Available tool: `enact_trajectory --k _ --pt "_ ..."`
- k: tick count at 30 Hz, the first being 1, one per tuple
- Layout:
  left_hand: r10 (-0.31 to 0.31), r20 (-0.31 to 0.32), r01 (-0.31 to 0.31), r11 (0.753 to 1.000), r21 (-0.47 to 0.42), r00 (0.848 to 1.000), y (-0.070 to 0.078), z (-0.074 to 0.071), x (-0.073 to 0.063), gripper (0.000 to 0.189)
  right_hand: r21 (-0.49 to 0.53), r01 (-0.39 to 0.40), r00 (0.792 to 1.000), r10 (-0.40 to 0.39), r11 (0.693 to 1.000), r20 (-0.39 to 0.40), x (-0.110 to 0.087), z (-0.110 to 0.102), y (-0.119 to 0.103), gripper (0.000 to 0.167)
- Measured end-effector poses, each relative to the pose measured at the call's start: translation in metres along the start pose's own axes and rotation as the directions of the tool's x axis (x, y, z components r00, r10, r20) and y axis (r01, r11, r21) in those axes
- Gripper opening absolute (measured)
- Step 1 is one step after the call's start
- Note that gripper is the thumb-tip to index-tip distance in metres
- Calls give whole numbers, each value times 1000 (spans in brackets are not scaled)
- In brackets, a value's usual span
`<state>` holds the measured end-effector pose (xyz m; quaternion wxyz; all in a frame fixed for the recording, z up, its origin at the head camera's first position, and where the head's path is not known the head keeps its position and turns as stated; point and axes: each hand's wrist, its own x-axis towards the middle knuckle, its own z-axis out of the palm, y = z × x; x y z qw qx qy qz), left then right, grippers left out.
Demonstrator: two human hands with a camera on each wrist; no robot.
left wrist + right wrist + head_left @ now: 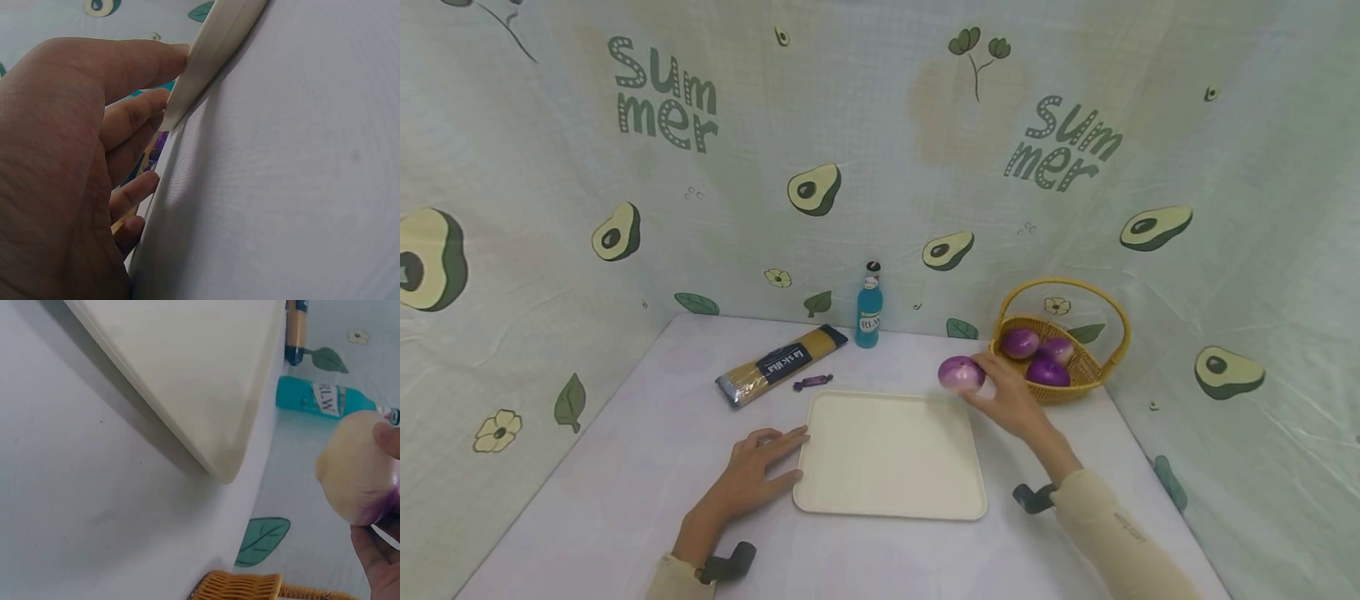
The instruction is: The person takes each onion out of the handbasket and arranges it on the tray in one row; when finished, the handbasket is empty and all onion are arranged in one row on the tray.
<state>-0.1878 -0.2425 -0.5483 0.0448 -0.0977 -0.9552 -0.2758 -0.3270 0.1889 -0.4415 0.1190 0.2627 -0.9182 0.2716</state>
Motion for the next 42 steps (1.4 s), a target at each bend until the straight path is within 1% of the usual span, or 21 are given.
enact_trajectory --k 2,8,13,17,23,30,32,36,42 --pt "-1 4 1 1000 -2 1000 0 0 -1 60 6 17 1000 -17 1000 -10 0 2 -1 63" --pt "-7 7 7 1000 -13 1000 1 -2 -2 59 0 35 999 -35 999 -22 1 7 -5 64" --pt "6 -4 -6 1000 -15 1000 1 -1 -2 60 9 53 998 -53 999 -24 2 10 -7 64" --pt "20 -12 -20 1000 -15 1000 0 -2 -2 60 8 51 998 -51 999 -22 2 13 -10 65" --pt "32 -16 -32 999 8 999 0 -2 -1 59 14 54 998 -54 998 -23 1 17 -16 67" --pt "26 -2 -26 999 -21 1000 5 -5 -3 59 22 39 999 -39 999 -5 0 22 -19 68" --pt "28 -3 -28 1000 -14 1000 5 -5 -3 59 25 44 999 -44 999 -5 0 23 -20 68" --pt "37 -11 -37 999 9 999 3 -3 -2 59 34 66 998 -65 997 -15 2 25 -22 66" --pt "30 -18 -30 1000 0 999 1 -1 -1 59 38 68 998 -67 997 -11 2 29 -26 66"
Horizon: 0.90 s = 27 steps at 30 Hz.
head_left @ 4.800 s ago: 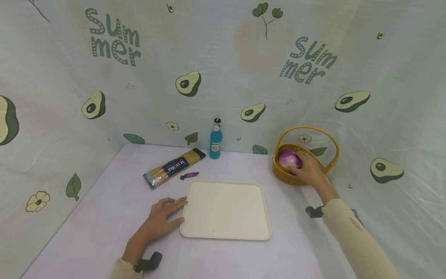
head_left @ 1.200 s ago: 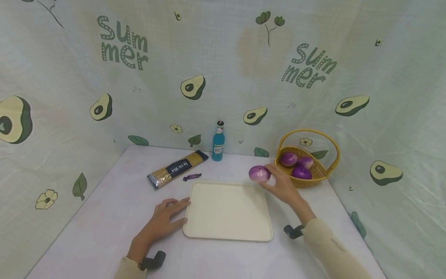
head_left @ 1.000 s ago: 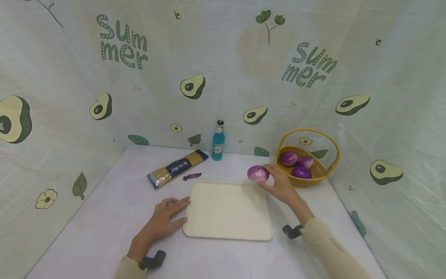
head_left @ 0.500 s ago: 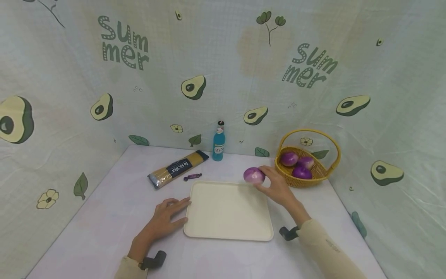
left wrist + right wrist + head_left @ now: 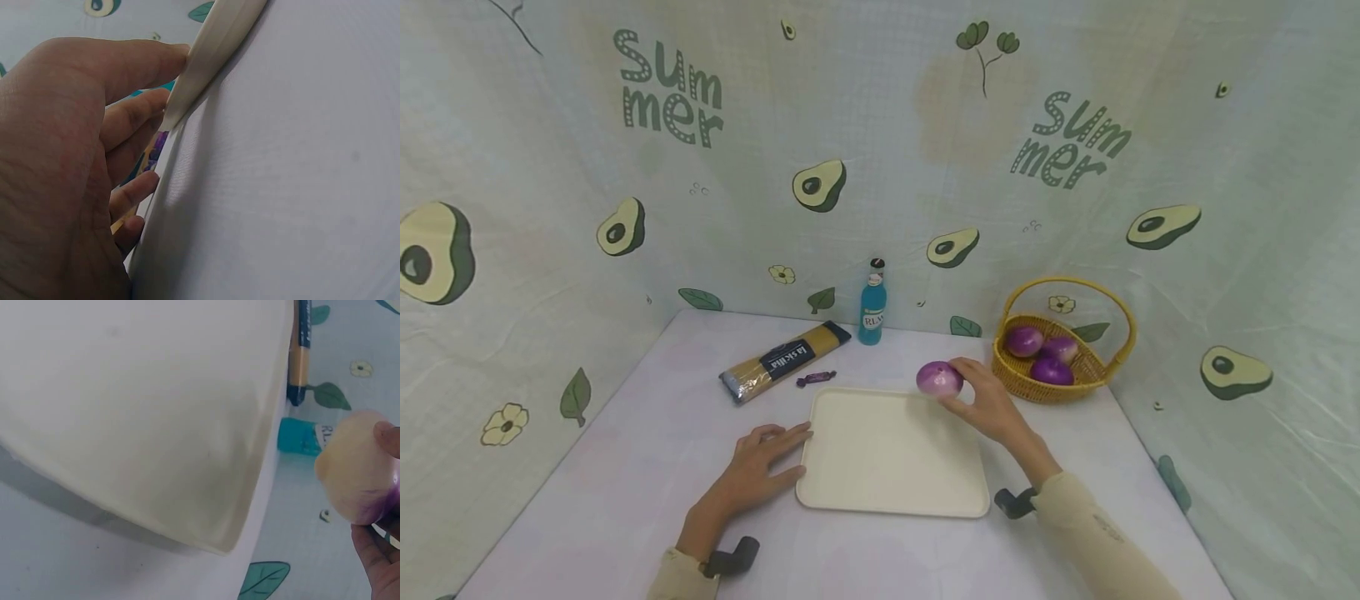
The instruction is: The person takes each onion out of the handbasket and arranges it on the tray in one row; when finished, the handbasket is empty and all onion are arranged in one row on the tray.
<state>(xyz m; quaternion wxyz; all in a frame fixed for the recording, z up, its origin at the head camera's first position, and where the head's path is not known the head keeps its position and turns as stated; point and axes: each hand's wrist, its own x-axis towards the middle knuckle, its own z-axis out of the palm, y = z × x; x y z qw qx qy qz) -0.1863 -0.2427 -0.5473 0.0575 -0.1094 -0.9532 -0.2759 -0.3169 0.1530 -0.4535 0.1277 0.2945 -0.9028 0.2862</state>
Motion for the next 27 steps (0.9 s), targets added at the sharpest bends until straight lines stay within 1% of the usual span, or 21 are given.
enact_trajectory --k 5,10,14,20,27 --pt "-7 11 7 1000 2 1000 0 -1 0 60 11 13 1000 -13 1000 4 1 5 -2 66" --pt "4 -3 -4 1000 0 1000 0 -2 0 60 35 30 1000 -31 999 7 3 9 -6 67" --pt "3 -3 -3 1000 -8 1000 0 -1 0 59 61 24 999 -25 998 20 4 12 -9 67" --pt "-2 5 2 1000 -14 1000 -1 0 0 59 70 26 999 -28 997 29 5 18 -12 66" --pt "2 4 -2 1000 8 1000 0 -2 -1 59 77 47 998 -49 996 26 8 24 -16 66"
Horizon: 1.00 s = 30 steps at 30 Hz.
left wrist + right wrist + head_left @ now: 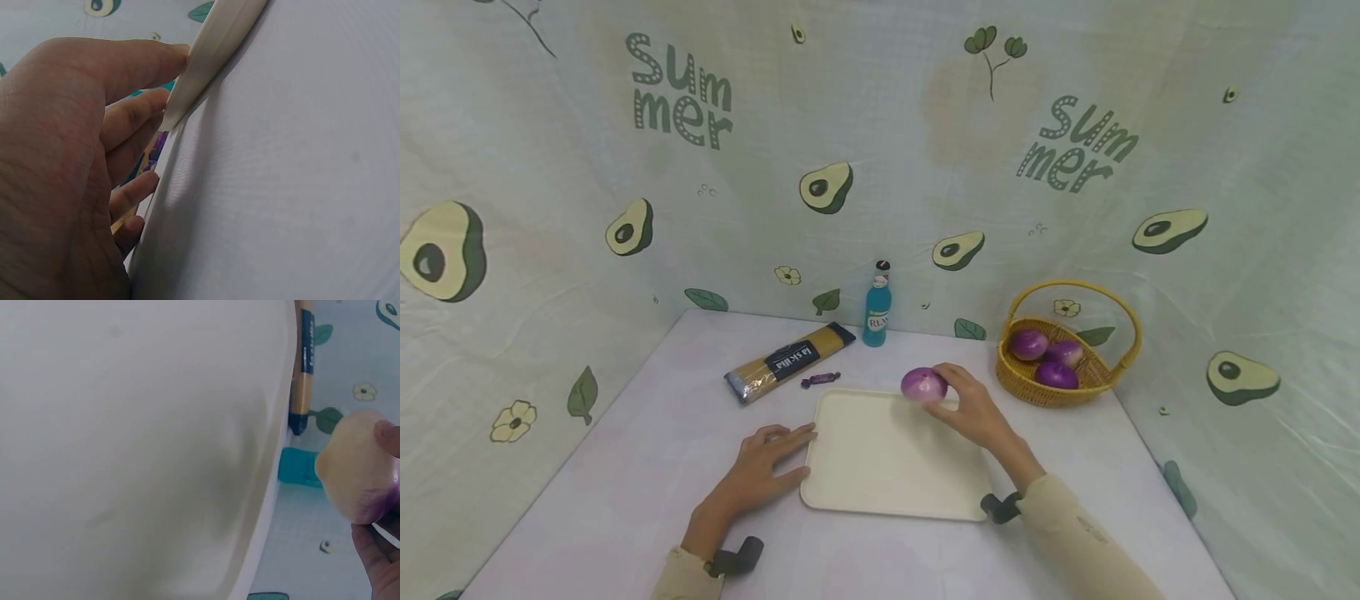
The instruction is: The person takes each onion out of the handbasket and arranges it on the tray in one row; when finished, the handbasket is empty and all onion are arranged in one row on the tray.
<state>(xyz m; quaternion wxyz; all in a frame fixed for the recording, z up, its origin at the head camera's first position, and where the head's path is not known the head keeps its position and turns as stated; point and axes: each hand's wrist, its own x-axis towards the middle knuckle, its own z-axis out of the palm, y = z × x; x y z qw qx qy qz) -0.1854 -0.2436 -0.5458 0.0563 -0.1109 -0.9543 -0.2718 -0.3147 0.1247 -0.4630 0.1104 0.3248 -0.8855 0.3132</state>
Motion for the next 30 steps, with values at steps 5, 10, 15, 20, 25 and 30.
enact_trajectory --k 5,10,15,20,25,30 --pt "-10 8 10 1000 7 1000 0 -1 0 59 3 5 1000 -5 1000 8 4 3 -3 66" --pt "-10 14 10 1000 2 1000 0 -1 0 60 22 0 1000 -1 1000 15 6 7 -7 65" --pt "-11 13 11 1000 -6 1000 1 -1 1 59 33 9 1000 -9 999 24 7 12 -9 65" --pt "-12 3 12 1000 -4 1000 0 0 1 59 40 21 999 -22 999 24 8 16 -11 65" --pt "-7 -3 7 1000 -5 1000 -2 1 0 60 42 14 999 -15 999 36 9 20 -15 65" --pt "-3 8 3 1000 -2 1000 -4 1 1 61 46 -14 998 12 999 55 11 23 -21 66"
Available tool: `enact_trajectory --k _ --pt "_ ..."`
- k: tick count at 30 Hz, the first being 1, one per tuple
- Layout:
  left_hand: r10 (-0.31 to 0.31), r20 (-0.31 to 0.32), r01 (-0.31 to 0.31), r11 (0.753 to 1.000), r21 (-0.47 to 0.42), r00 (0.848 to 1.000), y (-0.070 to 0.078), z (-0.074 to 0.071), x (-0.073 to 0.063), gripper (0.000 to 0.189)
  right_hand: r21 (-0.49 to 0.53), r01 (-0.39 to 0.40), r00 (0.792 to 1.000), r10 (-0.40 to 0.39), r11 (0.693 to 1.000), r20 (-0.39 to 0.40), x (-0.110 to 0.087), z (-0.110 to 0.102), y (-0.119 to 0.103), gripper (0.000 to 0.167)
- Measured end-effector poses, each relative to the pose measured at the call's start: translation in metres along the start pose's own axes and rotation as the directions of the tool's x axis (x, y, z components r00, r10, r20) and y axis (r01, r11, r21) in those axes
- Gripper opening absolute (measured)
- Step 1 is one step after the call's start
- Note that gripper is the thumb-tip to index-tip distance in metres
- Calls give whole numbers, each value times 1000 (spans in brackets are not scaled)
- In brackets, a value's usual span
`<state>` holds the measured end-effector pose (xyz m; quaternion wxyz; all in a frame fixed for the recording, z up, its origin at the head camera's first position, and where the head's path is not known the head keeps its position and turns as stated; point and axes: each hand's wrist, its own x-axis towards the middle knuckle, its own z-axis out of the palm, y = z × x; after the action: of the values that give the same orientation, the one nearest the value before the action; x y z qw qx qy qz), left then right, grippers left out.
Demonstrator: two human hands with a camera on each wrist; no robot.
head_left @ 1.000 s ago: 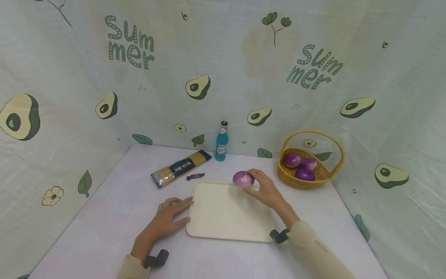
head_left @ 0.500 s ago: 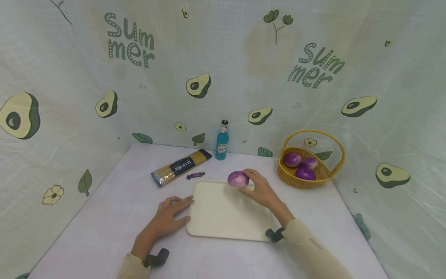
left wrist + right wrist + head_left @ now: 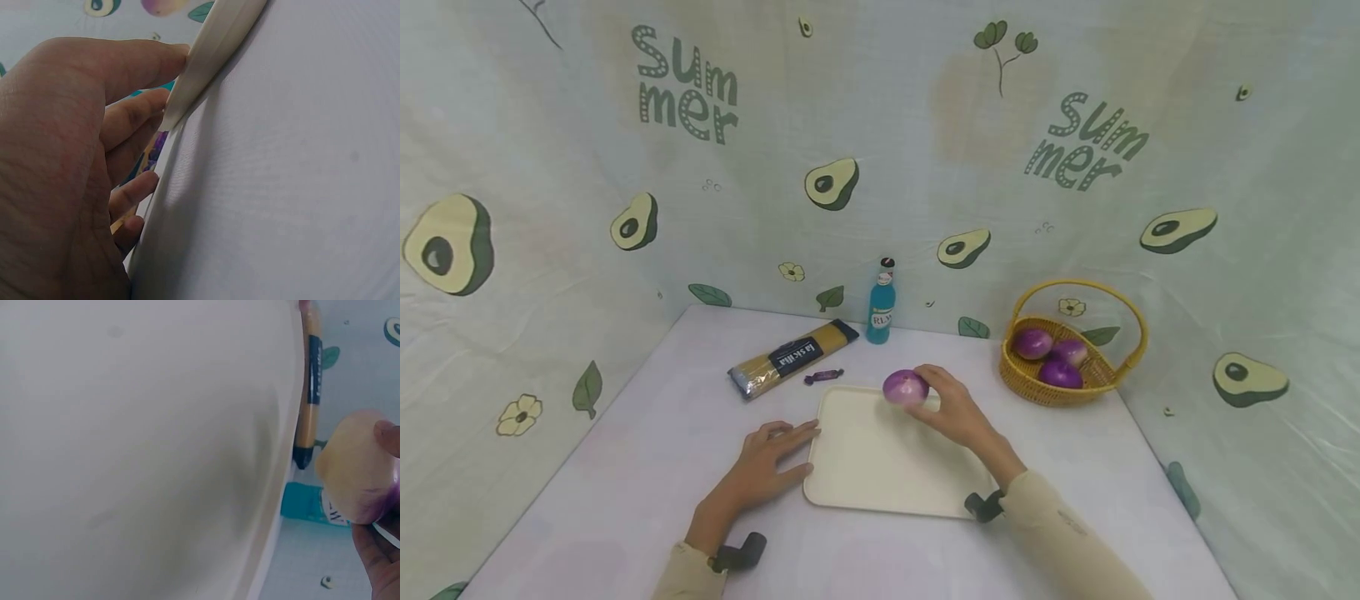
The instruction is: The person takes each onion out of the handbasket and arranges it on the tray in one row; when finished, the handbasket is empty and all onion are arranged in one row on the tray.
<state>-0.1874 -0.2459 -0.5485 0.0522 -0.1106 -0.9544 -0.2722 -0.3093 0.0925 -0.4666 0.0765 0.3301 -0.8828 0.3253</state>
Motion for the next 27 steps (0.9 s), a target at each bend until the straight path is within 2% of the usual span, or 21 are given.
enact_trajectory --k 10,19,27 --pt "-7 11 7 1000 6 1000 0 1 0 60 15 -9 1000 9 1000 30 5 7 -8 63" --pt "-8 0 8 1000 6 1000 0 1 2 61 25 26 999 -26 999 23 11 14 -8 62" --pt "4 9 -4 1000 7 1000 -4 2 2 61 36 -3 998 1 999 55 14 20 -12 63"
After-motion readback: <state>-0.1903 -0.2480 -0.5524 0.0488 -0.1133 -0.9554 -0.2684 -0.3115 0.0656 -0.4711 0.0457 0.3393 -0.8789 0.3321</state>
